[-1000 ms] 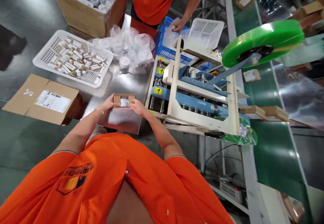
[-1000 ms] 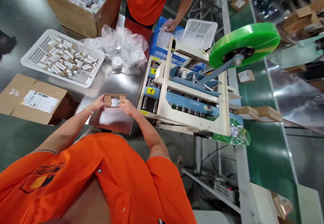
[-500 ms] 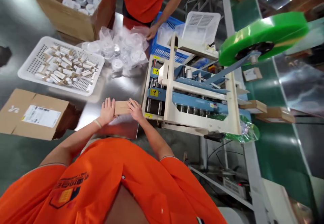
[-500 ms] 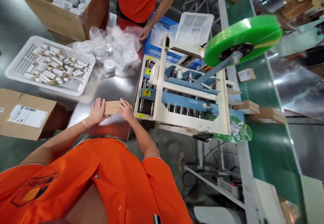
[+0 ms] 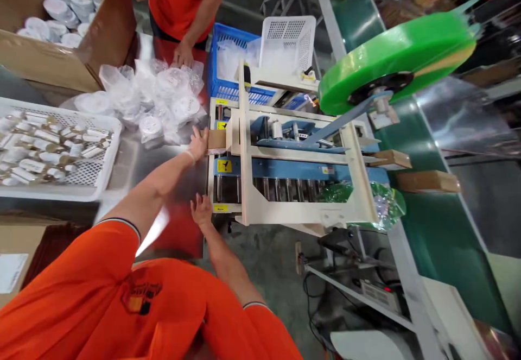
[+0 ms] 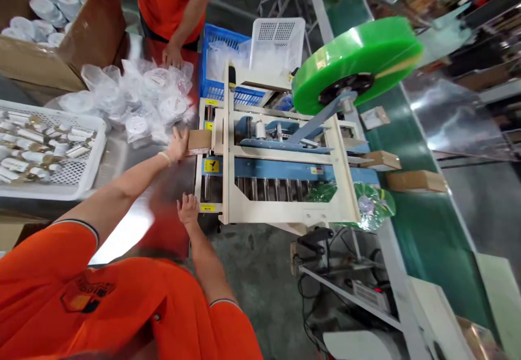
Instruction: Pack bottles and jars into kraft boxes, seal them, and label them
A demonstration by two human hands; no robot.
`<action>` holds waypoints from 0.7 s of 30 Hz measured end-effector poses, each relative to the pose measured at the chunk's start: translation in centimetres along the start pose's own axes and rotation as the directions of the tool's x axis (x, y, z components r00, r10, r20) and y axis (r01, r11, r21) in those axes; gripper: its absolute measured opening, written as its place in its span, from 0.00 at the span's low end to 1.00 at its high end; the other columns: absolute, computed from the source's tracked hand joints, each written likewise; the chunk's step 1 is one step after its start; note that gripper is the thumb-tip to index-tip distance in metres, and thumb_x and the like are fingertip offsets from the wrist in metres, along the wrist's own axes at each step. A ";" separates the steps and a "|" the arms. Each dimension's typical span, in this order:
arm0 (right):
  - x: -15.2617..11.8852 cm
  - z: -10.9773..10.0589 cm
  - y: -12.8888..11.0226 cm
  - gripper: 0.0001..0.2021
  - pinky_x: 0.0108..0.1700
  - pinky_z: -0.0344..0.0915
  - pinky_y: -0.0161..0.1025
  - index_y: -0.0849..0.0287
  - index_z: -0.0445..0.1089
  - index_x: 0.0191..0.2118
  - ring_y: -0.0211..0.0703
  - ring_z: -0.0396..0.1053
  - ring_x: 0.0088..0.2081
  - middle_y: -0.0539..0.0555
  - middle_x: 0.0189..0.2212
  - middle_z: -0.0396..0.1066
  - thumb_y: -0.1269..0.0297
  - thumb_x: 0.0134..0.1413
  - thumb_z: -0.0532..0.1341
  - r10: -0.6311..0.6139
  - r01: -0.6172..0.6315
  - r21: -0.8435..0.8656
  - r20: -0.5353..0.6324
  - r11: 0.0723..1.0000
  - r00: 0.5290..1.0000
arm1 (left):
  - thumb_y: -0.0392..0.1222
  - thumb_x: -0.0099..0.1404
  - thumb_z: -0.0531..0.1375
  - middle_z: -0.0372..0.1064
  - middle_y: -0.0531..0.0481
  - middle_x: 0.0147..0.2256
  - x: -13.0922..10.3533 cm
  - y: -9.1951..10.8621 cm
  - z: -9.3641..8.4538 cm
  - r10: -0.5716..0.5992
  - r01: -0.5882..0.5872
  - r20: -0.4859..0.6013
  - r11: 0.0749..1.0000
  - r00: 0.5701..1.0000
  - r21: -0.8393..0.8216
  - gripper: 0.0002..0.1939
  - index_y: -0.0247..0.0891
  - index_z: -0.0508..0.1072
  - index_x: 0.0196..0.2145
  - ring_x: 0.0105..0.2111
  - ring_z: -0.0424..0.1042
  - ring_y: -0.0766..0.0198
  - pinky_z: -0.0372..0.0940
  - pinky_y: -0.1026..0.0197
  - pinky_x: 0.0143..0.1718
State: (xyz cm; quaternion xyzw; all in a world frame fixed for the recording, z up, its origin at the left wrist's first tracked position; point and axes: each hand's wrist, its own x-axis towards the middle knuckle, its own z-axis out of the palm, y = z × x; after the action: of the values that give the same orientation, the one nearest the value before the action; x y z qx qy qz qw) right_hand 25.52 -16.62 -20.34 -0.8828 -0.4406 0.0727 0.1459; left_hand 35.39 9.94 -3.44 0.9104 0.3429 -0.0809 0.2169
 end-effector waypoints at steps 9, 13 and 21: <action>0.5 -1.3 0.6 0.17 0.51 0.67 0.48 0.62 0.76 0.59 0.55 0.69 0.46 0.62 0.43 0.74 0.61 0.74 0.59 -0.049 0.053 0.079 -0.050 0.995 0.998 | 0.36 0.71 0.63 0.31 0.24 0.82 -7.4 1.9 4.9 0.381 -0.426 -0.197 0.744 0.903 -0.514 0.55 0.36 0.37 0.84 0.79 0.54 0.35 0.63 0.37 0.73; 0.6 -2.9 0.6 0.18 0.52 0.68 0.52 0.67 0.76 0.57 0.59 0.69 0.49 0.67 0.44 0.73 0.61 0.73 0.57 -0.025 0.022 0.152 0.012 0.988 1.000 | 0.35 0.75 0.56 0.54 0.29 0.76 -20.5 -6.2 1.0 0.191 -0.310 -0.316 0.870 0.929 -0.383 0.40 0.32 0.52 0.81 0.76 0.58 0.43 0.59 0.39 0.78; 4.9 -6.5 -10.4 0.19 0.60 0.68 0.56 0.63 0.77 0.57 0.61 0.72 0.53 0.69 0.47 0.77 0.64 0.77 0.51 -0.341 0.331 0.365 -0.039 0.870 0.939 | 0.48 0.76 0.59 0.64 0.33 0.66 -48.8 -23.8 -5.1 -0.736 0.653 -0.659 0.578 0.157 -0.490 0.33 0.31 0.64 0.72 0.70 0.62 0.34 0.59 0.25 0.73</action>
State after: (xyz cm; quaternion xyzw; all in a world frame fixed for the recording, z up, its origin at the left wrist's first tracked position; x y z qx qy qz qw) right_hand 22.24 -8.02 -10.86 -0.7488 -0.5678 0.1389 0.3126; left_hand -17.00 -0.62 7.48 0.5620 0.7802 0.2744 0.0107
